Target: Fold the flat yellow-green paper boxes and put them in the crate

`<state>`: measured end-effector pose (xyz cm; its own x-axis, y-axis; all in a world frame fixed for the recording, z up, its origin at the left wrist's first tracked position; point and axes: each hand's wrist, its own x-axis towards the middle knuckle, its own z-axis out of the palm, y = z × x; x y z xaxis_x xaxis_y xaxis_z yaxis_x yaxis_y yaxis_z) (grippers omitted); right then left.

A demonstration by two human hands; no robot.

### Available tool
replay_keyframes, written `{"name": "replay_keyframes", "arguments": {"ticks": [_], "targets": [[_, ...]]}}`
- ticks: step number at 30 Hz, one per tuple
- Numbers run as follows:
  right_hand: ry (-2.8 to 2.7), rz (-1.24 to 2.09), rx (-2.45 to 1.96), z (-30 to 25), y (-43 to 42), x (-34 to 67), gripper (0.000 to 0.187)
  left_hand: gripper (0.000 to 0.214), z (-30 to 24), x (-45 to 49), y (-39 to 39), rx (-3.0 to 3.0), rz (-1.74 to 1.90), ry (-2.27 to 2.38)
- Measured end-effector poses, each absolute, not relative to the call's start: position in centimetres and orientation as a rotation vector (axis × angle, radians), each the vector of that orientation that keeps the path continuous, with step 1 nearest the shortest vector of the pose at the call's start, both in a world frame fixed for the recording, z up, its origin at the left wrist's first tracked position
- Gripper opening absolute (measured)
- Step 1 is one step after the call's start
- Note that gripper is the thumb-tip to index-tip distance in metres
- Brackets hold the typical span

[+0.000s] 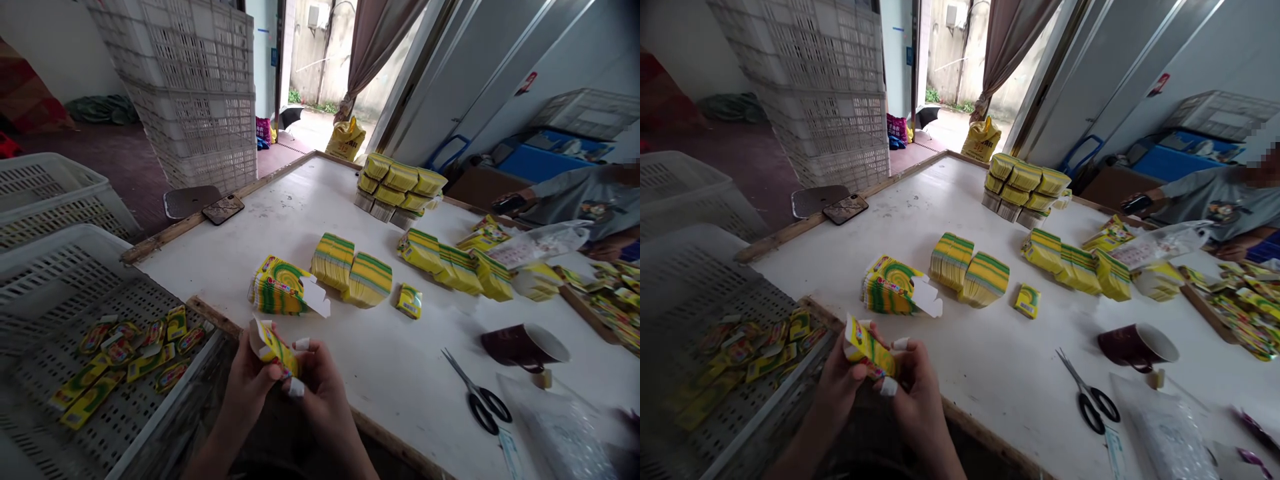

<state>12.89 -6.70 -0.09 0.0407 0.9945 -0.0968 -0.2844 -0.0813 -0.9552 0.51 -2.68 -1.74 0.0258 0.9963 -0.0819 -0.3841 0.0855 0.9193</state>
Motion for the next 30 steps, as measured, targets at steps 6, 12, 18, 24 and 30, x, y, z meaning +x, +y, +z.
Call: {"name": "replay_keyframes", "arguments": {"ticks": [6,12,18,24,30], "targets": [[-1.328,1.096,-1.332,1.2,-7.0,14.5,0.019,0.023,-1.2,-0.5,-2.1,0.867,1.296,1.025],[-1.093,1.08,-1.295,0.4,-6.9,14.2,0.018,0.03,-0.5,0.4,-3.4,1.063,1.067,1.075],[-1.38,0.831,-1.318,1.0,-7.9,16.7,0.017,0.053,-1.0,-0.6,-2.9,1.103,1.049,0.922],[-2.029,0.202,-1.411,3.6,-8.1,19.2,0.025,0.086,-0.1,-3.2,-1.7,1.294,0.878,0.803],[-2.035,0.312,-1.322,2.1,-9.1,17.1,0.036,0.065,0.3,-1.1,-3.1,1.93,0.612,1.056]]}}
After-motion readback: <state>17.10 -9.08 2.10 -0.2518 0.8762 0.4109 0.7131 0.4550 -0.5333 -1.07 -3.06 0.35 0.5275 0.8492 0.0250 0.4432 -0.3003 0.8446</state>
